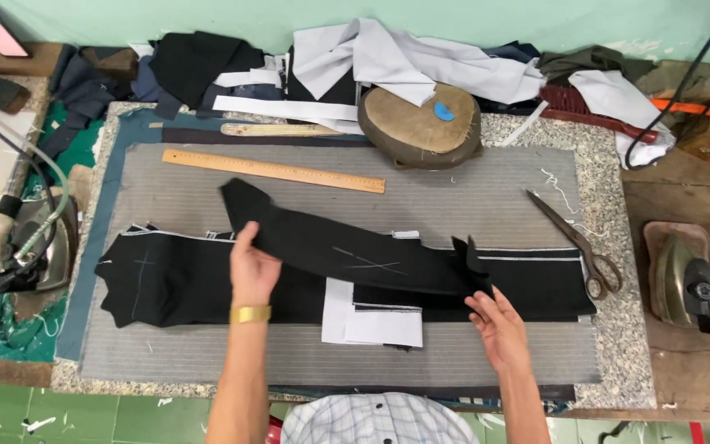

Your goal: The person folds a piece of black fabric on a work table and sets it aside. They then unfold a piece of dark gray fabric, smooth it out, and cut it into two pieces using a pair of shears.

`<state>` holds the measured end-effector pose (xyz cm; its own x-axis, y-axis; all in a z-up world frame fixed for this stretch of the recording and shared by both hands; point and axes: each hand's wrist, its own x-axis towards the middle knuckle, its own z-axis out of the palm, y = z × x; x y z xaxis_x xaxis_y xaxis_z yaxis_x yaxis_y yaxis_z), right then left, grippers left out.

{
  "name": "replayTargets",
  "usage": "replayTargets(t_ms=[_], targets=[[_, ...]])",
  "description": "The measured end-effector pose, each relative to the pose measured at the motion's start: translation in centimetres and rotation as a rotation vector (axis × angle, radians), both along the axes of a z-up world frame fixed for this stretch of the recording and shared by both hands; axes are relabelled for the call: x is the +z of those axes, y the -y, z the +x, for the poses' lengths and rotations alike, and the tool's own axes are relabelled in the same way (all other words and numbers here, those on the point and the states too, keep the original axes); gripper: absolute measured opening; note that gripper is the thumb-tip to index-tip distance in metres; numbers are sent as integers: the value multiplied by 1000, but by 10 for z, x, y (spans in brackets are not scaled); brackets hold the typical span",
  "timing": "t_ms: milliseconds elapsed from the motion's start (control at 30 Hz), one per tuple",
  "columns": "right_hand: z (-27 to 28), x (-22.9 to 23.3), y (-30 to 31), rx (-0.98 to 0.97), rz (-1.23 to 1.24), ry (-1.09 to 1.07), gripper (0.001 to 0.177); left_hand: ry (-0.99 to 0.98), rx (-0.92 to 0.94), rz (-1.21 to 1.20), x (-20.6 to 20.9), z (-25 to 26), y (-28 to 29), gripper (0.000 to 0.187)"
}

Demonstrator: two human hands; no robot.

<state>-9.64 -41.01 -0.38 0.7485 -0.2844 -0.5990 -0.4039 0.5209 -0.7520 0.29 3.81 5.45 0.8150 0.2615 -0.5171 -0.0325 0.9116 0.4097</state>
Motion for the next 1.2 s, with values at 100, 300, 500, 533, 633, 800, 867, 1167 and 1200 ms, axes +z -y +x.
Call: replayTargets(t_ms=[100,300,500,533,633,800,867,1167,1200], targets=[[2,-42,9,14,-163,-45,41,-43,48,114,31,-18,-9,25],[19,-65,16,-139,-162,-35,13,-7,109,358,45,-47,-56,21],[47,-29,42,-330,5,322,26,29,207,346,71,-53,-72,25],[46,-22,45,-320,11,319,26,25,217,351,70,-54,-77,25],[40,0,56,-356,28,410,24,62,280,332,49,-60,-95,27],[15,-75,84,-160,-277,150,31,-204,372,375,-75,-79,-119,25],[-1,-111,89,-108,-337,102,30,-292,288,414,-91,-87,-102,35],[-9,-88,87,-152,-898,82,44,-589,238,1022,-45,-106,-119,33],[-9,-104,97,-229,-1136,97,43,-629,275,1338,-21,-106,-117,48]])
